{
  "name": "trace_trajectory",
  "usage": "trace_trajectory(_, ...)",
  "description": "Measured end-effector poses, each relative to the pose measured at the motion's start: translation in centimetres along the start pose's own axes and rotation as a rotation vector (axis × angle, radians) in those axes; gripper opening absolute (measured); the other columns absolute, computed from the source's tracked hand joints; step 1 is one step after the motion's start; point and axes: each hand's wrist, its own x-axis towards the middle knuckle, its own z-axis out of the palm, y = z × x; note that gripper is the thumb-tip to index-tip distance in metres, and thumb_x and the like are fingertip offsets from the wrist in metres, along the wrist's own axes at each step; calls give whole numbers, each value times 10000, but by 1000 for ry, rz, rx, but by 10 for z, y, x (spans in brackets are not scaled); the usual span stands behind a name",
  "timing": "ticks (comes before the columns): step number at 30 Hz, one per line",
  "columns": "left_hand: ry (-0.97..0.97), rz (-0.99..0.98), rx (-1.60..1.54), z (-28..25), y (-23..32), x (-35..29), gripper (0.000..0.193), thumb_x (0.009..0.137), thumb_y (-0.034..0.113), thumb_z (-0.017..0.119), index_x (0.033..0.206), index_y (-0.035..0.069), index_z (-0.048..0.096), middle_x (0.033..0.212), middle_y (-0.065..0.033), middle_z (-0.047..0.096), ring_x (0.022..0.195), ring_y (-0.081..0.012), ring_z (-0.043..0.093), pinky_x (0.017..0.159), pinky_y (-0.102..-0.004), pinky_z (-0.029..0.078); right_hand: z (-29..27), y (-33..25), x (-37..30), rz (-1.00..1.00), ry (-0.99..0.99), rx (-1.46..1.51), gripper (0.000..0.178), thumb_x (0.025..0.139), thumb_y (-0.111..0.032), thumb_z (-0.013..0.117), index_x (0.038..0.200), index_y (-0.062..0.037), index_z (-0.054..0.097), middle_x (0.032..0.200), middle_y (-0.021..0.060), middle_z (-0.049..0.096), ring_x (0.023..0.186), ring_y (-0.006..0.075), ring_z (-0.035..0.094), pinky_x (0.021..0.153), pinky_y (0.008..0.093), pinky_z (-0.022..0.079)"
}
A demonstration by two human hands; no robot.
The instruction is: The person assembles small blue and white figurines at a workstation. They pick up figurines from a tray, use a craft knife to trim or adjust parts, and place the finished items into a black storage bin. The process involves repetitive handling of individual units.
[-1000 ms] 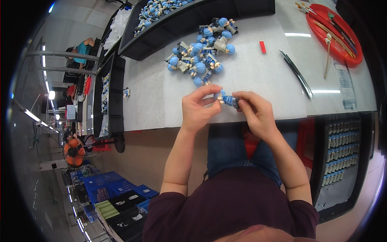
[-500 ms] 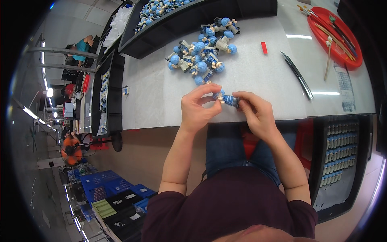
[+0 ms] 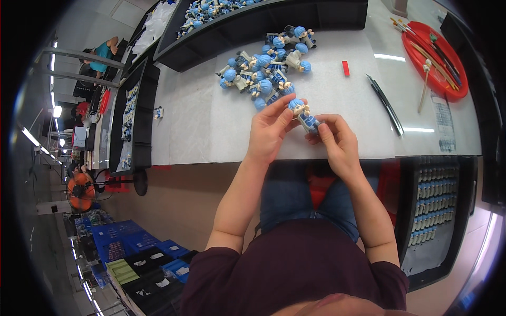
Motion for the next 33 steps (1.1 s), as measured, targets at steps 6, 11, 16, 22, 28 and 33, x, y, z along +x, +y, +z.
trace_trajectory(6,42,-39,-134,-4,-12,3,309,908,103,491,1200,4,506,1113,-203,576,977,-235,598,850,-358,494,-2,-3,3,61,-34,74,262,950,-184,434,1029,41,542,897,113,612,769,142,609,685,252,494)
trace_trajectory(11,55,-17,-143,-6,-15,0,295,909,101,492,1183,-5,516,1086,-194,591,972,-226,598,839,-345,500,-3,-3,6,98,-63,64,272,954,-180,417,1019,50,546,892,117,611,760,147,613,678,254,500)
trace_trajectory(16,56,10,-165,-7,-17,1,290,893,84,517,1168,-8,526,1068,-181,600,957,-225,603,830,-356,506,-3,-3,6,109,-58,69,254,933,-172,464,1033,50,537,880,125,608,778,155,611,692,260,498)
trace_trajectory(22,50,65,-185,-9,-19,0,306,857,73,576,1148,-12,536,1037,-156,612,934,-218,607,814,-363,509,0,0,4,41,-84,-16,248,893,-126,534,1078,34,495,893,133,603,803,172,608,706,274,493)
trace_trajectory(28,53,43,-209,-9,-18,0,304,851,81,589,1135,-14,532,1020,-134,617,917,-209,610,816,-360,504,0,-1,4,87,-67,37,245,883,-104,548,1077,32,486,915,137,603,807,173,610,706,280,495)
trace_trajectory(33,10,38,-244,-10,-17,1,305,872,106,564,1152,-5,521,1047,-141,613,934,-199,606,820,-344,499,1,-2,4,63,-64,-38,260,869,-102,580,1075,24,485,912,130,603,807,165,607,700,266,495)
